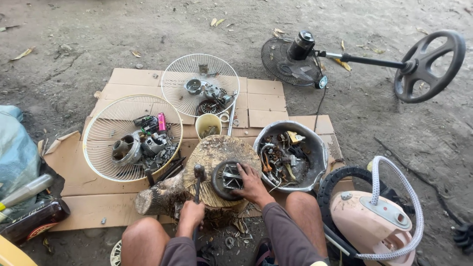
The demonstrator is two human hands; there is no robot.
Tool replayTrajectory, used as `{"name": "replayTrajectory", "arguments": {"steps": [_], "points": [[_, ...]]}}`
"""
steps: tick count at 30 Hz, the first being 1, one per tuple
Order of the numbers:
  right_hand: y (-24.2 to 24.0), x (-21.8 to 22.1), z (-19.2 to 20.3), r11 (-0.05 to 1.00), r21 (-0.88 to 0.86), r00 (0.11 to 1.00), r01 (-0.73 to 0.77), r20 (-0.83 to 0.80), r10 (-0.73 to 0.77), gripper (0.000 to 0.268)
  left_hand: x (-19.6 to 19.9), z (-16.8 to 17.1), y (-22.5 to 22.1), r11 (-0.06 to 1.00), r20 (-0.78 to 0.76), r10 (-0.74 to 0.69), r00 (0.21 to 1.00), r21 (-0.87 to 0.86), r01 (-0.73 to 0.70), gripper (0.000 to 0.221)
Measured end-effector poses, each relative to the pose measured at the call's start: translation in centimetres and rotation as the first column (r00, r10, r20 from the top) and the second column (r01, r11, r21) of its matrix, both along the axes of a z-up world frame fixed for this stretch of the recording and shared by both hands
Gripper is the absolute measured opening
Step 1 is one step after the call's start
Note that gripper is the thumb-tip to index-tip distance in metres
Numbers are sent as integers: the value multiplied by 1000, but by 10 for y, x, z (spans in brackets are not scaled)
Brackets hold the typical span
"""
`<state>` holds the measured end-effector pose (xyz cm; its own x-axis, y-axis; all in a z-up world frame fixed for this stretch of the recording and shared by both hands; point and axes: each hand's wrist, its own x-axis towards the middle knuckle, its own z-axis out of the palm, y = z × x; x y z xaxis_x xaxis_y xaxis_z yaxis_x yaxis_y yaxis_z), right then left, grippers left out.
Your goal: Dismantling a motor component using a hammer and a punch on a wooden block
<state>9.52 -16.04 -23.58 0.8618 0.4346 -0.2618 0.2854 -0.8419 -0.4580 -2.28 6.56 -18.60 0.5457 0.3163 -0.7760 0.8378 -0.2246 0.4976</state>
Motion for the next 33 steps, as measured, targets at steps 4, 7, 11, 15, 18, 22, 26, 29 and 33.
{"name": "replayTrajectory", "arguments": {"steps": [4, 7, 11, 15, 18, 22, 26, 29, 33], "points": [[1, 0, 15, 999, 26, 999, 28, 25, -29, 116, 0, -21, -2, 994, 44, -61, 997, 92, 57, 30], [0, -2, 14, 999, 27, 1000, 29, 2, -29, 117, -1, -12, -8, 990, 96, -69, 993, 130, 56, 28], [-3, -4, 22, 997, 71, 1000, 12, -11, -11, 105, -2, -10, -15, 984, 238, -107, 965, 167, 68, 36], [-3, -5, 31, 993, 99, 997, 68, -53, -63, 107, -2, -8, -31, 974, 391, -191, 900, 190, 124, 24], [-3, 0, 23, 999, 32, 1000, 6, 16, -6, 110, -2, -7, -43, 932, 497, -320, 806, 319, 173, 18], [-1, 0, 29, 1000, 21, 1000, -7, 9, 7, 111, -4, -12, -49, 917, 376, -340, 862, 335, 215, 32], [-2, 3, 19, 999, -22, 997, -45, 69, 47, 111, -6, 0, -50, 920, 455, -337, 824, 347, 185, 23], [2, 4, 28, 994, -105, 998, -41, -45, 37, 114, -2, 59, -57, 940, 716, -320, 620, 322, 113, 23], [1, 5, 31, 993, -110, 998, -43, -40, 39, 114, 2, 199, -72, 971, 952, -227, 206, 237, -25, 19]]}}
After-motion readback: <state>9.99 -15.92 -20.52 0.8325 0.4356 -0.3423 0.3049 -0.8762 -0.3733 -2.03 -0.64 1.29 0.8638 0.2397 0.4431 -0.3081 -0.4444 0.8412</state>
